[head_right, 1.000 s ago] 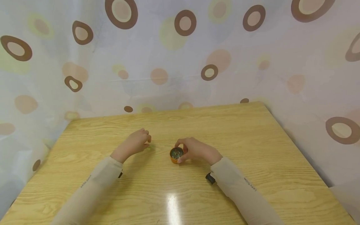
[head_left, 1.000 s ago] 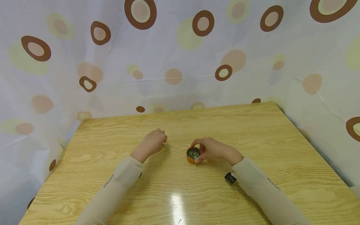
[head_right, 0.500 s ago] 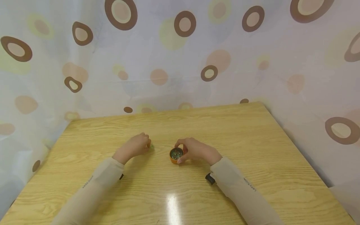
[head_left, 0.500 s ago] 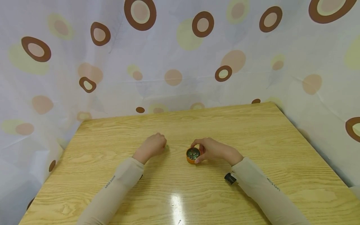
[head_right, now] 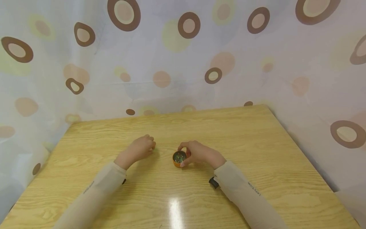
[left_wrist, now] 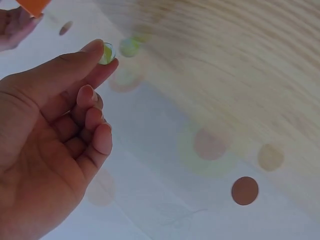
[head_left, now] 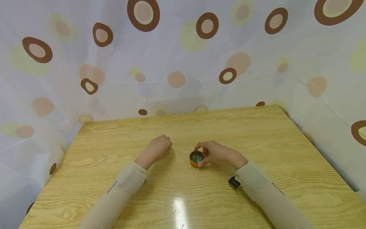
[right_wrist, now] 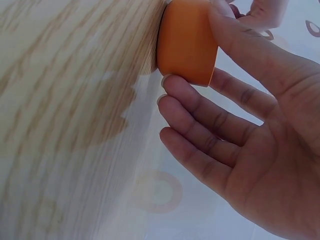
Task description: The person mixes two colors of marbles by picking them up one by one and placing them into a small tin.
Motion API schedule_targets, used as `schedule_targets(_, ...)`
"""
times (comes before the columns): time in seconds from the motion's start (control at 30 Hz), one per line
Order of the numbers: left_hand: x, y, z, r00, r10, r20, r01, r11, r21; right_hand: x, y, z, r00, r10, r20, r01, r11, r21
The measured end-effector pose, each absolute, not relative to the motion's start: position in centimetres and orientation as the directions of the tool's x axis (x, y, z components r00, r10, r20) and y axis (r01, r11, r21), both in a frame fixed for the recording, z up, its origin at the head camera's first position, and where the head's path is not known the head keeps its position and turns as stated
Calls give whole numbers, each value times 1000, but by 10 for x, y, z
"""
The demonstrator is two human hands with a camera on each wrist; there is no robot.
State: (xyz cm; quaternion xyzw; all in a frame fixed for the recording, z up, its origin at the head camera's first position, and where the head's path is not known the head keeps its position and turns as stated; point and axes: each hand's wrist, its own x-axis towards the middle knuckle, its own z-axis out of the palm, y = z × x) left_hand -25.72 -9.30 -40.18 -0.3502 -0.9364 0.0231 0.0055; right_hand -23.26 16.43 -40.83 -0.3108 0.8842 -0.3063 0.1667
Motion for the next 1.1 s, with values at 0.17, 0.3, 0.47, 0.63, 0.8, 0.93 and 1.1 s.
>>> schedule_targets(0.17, -249, -82, -396, -685, 725, 70, 716, 688, -116, -232, 164, -409, -751, -652, -104, -445, 617, -649)
schedule_targets(0.3, -243, -71, -393, -605, 788, 117, 766, 616, -185, -232, 165, -410, -751, -653, -101, -449, 616, -647)
schedule_targets(0.47, -236, -59, -392, -525, 838, 148, 798, 546, -256, -233, 165, -411, -751, -654, -92, -456, 615, -643)
schedule_targets(0.63, -232, -52, -393, -498, 853, 159, 806, 522, -280, -234, 165, -411, -749, -657, -85, -464, 612, -640)
schedule_targets(0.8, -231, -46, -394, -481, 861, 168, 817, 509, -270, -235, 165, -413, -746, -659, -92, -461, 612, -642)
schedule_targets(0.93, -231, -43, -396, -456, 872, 181, 822, 490, -291, -235, 166, -413, -739, -669, -80, -477, 604, -638)
schedule_targets(1.1, -231, -39, -397, -445, 881, 163, 818, 474, -327, -235, 167, -413, -738, -671, -73, -486, 604, -632)
